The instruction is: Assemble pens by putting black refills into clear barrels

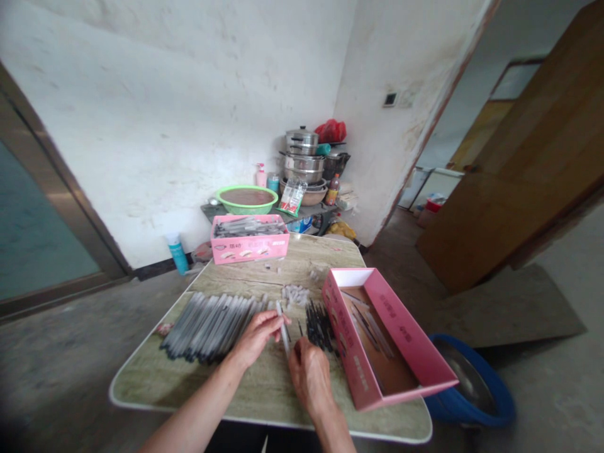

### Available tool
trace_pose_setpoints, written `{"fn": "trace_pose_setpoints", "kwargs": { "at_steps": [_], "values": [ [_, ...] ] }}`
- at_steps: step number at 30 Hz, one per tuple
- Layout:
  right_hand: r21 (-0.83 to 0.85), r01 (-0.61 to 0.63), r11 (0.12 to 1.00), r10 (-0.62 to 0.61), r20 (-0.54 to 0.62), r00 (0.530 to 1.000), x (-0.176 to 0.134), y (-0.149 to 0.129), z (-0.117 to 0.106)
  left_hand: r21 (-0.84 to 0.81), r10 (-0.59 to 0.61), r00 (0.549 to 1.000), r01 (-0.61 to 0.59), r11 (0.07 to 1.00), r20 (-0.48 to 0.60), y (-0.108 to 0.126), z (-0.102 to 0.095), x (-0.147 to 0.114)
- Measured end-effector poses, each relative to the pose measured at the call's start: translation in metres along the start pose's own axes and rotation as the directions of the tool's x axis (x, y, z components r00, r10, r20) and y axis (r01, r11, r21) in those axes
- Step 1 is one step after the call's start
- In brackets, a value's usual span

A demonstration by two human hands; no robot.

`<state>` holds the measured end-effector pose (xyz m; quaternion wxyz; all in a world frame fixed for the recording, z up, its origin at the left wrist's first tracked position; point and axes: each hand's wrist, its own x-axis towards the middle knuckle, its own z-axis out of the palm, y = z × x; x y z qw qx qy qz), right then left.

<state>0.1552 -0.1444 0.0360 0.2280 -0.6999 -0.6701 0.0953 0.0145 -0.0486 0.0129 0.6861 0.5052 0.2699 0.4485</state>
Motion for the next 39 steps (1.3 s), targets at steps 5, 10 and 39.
{"fn": "trace_pose_setpoints", "kwargs": {
  "at_steps": [5,10,39],
  "values": [
    [0.013,0.070,0.997,-0.069,-0.089,0.994,-0.002,-0.008,0.005,0.021,0.006,0.997,-0.005,1.000,-0.076,-0.001,0.001,0.000],
    [-0.084,0.059,0.995,-0.069,-0.124,0.990,0.002,-0.013,0.012,0.007,0.018,0.996,-0.017,1.000,-0.089,-0.003,0.003,0.001],
    [0.984,-0.179,0.022,0.271,0.167,0.948,0.020,-0.002,-0.037,-0.116,-0.171,0.914,0.227,0.967,0.367,0.039,0.031,-0.034]
  ]
}}
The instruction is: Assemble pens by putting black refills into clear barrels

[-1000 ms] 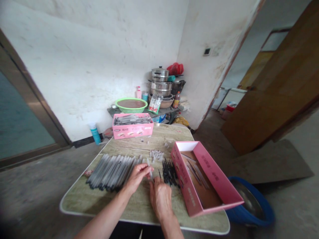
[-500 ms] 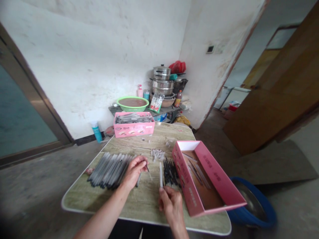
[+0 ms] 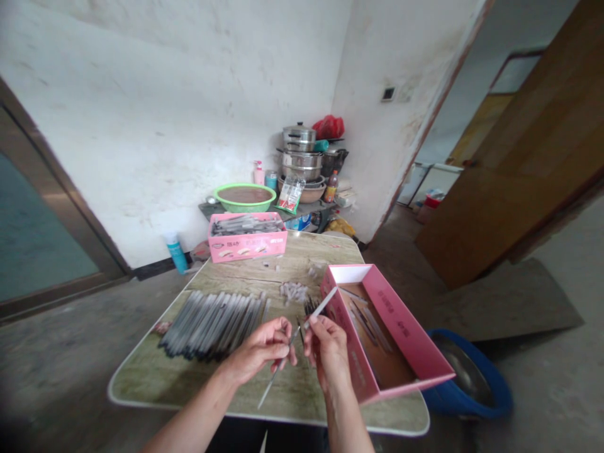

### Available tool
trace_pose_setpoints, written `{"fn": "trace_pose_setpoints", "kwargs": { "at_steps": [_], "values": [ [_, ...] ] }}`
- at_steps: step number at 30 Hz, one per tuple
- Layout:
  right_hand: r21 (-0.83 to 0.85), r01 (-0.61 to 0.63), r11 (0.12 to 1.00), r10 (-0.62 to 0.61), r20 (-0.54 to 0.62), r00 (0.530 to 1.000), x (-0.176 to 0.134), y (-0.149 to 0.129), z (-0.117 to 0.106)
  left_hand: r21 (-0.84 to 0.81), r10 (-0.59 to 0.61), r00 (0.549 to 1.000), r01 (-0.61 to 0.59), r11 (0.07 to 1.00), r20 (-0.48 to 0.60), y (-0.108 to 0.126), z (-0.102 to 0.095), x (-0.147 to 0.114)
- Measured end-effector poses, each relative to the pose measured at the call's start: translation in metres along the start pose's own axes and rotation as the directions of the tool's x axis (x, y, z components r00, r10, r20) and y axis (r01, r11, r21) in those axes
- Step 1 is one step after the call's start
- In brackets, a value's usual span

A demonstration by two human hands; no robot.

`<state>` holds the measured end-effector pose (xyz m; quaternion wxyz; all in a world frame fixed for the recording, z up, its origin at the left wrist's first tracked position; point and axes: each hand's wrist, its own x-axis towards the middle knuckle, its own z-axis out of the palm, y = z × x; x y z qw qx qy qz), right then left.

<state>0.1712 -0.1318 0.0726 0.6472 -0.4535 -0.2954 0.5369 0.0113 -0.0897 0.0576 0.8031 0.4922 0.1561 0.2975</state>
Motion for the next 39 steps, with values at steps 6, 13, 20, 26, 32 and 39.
{"fn": "trace_pose_setpoints", "kwargs": {
  "at_steps": [6,13,20,26,32,39],
  "values": [
    [-0.007,-0.042,0.999,0.042,0.040,0.998,-0.005,0.010,0.001,-0.039,-0.013,1.000,0.014,0.999,0.021,-0.006,0.000,-0.001],
    [0.044,-0.220,0.974,0.220,0.003,0.975,-0.008,0.020,0.005,-0.256,-0.092,0.967,0.029,0.966,-0.236,-0.008,0.003,0.006],
    [0.269,-0.424,0.865,0.455,-0.062,0.888,-0.008,0.022,0.025,-0.229,-0.007,0.915,-0.093,0.969,-0.404,-0.011,0.022,0.007],
    [0.422,-0.480,0.769,0.451,0.173,0.876,-0.027,0.002,0.033,-0.131,0.007,0.841,-0.092,0.987,-0.540,-0.006,0.015,0.007],
    [0.480,-0.463,0.745,0.453,0.146,0.879,-0.051,0.004,0.034,-0.354,-0.204,0.913,0.071,0.933,-0.355,-0.021,0.003,0.010],
    [0.392,-0.482,0.784,0.476,0.120,0.871,-0.059,0.034,0.042,-0.525,-0.381,0.877,0.187,0.830,-0.291,-0.029,0.006,0.014]
  ]
}}
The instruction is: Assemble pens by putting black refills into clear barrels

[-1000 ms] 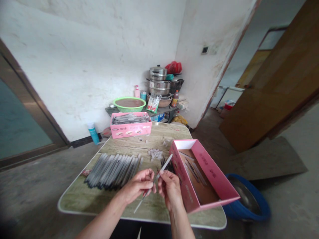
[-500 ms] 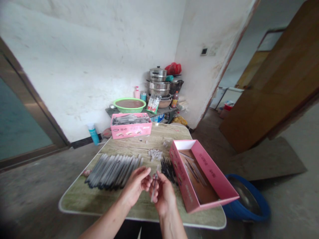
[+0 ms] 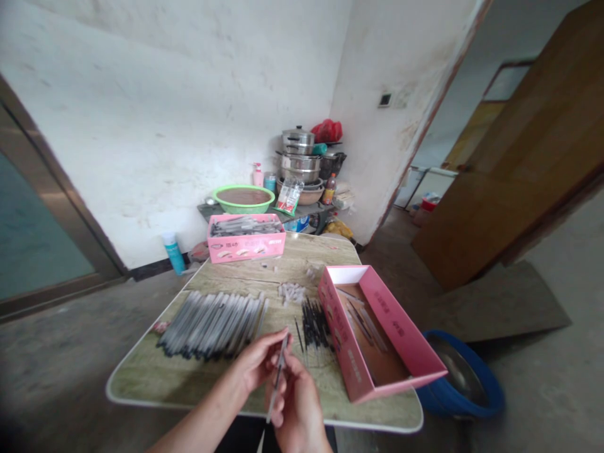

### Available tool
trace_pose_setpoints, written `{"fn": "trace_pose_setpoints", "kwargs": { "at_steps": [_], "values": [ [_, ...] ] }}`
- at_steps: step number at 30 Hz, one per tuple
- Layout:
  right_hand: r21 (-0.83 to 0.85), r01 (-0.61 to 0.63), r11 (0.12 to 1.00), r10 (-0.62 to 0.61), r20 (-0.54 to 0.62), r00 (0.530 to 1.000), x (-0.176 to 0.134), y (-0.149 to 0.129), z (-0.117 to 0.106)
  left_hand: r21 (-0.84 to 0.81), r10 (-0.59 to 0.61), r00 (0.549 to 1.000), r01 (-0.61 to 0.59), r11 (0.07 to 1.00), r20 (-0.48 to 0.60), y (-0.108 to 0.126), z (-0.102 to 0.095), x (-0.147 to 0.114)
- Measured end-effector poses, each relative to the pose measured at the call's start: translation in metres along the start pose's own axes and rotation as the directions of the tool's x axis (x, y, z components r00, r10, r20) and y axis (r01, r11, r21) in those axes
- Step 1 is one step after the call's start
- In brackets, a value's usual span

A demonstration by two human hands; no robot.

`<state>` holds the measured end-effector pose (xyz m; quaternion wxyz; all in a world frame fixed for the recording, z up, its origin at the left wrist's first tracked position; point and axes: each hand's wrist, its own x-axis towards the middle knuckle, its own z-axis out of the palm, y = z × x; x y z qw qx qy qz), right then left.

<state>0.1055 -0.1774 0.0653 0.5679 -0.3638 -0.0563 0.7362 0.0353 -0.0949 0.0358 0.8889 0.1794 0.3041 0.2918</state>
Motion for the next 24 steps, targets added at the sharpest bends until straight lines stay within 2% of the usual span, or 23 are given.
{"fn": "trace_pose_setpoints", "kwargs": {
  "at_steps": [2,4,6,7,8,9,11,12,14,16,19,21,24],
  "values": [
    [-0.088,0.030,0.996,-0.029,0.018,0.999,-0.001,0.009,-0.001,-0.075,-0.043,0.999,0.042,0.996,-0.007,0.004,-0.003,0.004],
    [-0.232,0.079,0.969,-0.078,0.016,0.997,-0.003,0.011,-0.006,-0.218,-0.070,0.997,0.064,0.974,-0.022,0.012,-0.007,0.006],
    [-0.445,0.161,0.881,-0.191,-0.025,0.981,-0.002,0.003,-0.018,-0.387,-0.097,0.995,0.089,0.918,-0.001,0.019,-0.010,0.006],
    [-0.578,0.212,0.788,-0.291,-0.047,0.955,-0.001,-0.005,-0.026,-0.454,-0.112,0.993,0.110,0.884,0.022,0.022,-0.010,0.004],
    [-0.722,0.262,0.640,-0.417,-0.040,0.908,0.002,-0.014,-0.035,-0.501,-0.131,0.990,0.137,0.855,0.047,0.024,-0.010,0.003],
    [-0.855,0.289,0.430,-0.552,0.004,0.834,0.005,-0.025,-0.044,-0.529,-0.147,0.987,0.158,0.834,0.064,0.025,-0.010,0.002],
    [-0.977,0.212,0.023,-0.720,0.131,0.682,0.012,-0.044,-0.061,-0.547,-0.153,0.986,0.164,0.821,0.066,0.024,-0.007,0.000],
    [-0.985,0.129,-0.112,-0.746,0.169,0.645,0.017,-0.051,-0.068,-0.541,-0.136,0.989,0.143,0.829,0.054,0.024,-0.006,0.000],
    [-0.960,-0.011,-0.279,-0.737,0.206,0.644,0.025,-0.058,-0.077,-0.502,-0.057,0.998,0.051,0.864,0.003,0.022,-0.004,0.004],
    [-0.927,-0.088,-0.366,-0.708,0.215,0.673,0.034,-0.058,-0.080,-0.438,0.057,0.995,-0.085,0.895,-0.078,0.021,-0.005,0.010],
    [-0.888,-0.148,-0.435,-0.692,0.225,0.686,0.043,-0.051,-0.081,-0.351,0.209,0.965,-0.253,0.902,-0.158,0.018,-0.011,0.021],
    [-0.864,-0.177,-0.471,-0.683,0.230,0.694,0.047,-0.048,-0.081,-0.313,0.277,0.948,-0.314,0.896,-0.159,0.015,-0.017,0.027],
    [-0.833,-0.202,-0.516,-0.667,0.242,0.704,0.050,-0.046,-0.081,-0.267,0.316,0.939,-0.341,0.901,-0.134,0.009,-0.024,0.030]
  ]
}}
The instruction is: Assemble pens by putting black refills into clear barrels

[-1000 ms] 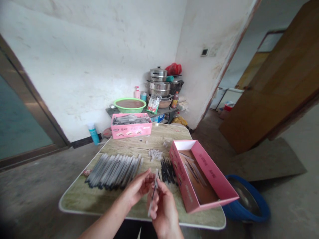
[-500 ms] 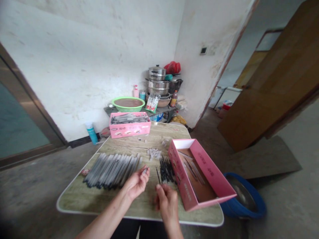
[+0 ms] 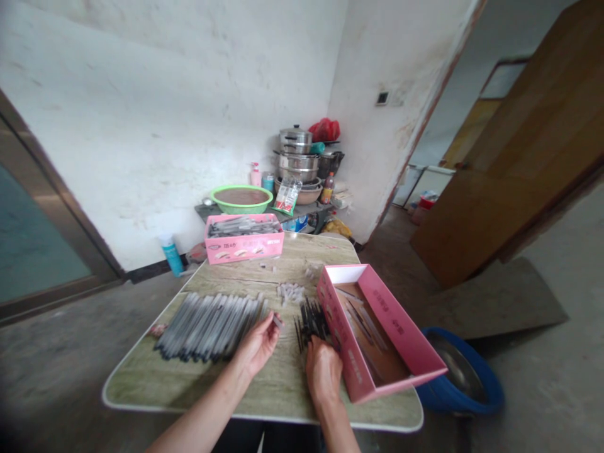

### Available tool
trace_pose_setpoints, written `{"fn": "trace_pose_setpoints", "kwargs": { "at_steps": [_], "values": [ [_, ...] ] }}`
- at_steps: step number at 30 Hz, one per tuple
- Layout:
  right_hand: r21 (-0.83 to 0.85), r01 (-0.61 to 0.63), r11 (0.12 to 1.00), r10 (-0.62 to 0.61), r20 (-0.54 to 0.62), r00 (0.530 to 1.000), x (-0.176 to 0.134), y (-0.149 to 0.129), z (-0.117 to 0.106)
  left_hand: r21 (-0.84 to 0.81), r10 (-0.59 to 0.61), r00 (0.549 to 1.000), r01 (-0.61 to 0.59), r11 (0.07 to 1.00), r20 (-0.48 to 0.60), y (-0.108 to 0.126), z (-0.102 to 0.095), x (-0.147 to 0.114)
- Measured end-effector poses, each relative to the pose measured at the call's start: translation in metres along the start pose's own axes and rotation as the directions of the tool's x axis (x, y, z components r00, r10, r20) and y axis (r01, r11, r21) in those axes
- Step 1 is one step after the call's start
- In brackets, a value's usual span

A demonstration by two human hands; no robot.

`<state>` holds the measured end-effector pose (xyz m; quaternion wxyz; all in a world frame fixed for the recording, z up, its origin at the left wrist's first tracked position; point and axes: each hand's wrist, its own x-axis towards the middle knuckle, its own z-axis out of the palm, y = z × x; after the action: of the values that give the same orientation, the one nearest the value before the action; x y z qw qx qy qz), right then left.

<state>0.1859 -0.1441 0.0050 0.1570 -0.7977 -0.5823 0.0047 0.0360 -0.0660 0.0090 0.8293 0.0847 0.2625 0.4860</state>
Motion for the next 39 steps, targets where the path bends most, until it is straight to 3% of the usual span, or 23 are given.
{"fn": "trace_pose_setpoints", "kwargs": {
  "at_steps": [6,9,11,14,21,39],
  "values": [
    [0.020,0.022,1.000,-0.021,-0.048,0.999,0.002,-0.004,0.000,0.077,0.014,0.996,-0.021,0.997,0.092,-0.005,-0.006,-0.002],
    [0.240,0.017,0.971,0.017,-0.140,0.990,-0.003,-0.006,-0.010,0.098,0.053,0.992,-0.064,0.993,0.111,-0.005,-0.008,-0.001],
    [0.420,0.052,0.906,0.025,-0.176,0.984,-0.010,-0.008,-0.021,0.104,0.085,0.990,-0.097,0.990,0.112,-0.005,-0.008,0.000],
    [0.550,0.113,0.828,-0.006,-0.192,0.981,-0.021,-0.013,-0.034,0.120,0.127,0.985,-0.141,0.983,0.113,-0.007,-0.007,0.000],
    [0.495,0.224,0.839,-0.108,-0.252,0.962,-0.025,-0.018,-0.039,0.185,0.187,0.972,-0.212,0.960,0.144,-0.009,-0.004,-0.002],
    [0.441,0.267,0.857,-0.161,-0.263,0.951,-0.021,-0.021,-0.038,0.274,0.237,0.953,-0.283,0.919,0.189,-0.011,-0.002,-0.005]
  ]
}}
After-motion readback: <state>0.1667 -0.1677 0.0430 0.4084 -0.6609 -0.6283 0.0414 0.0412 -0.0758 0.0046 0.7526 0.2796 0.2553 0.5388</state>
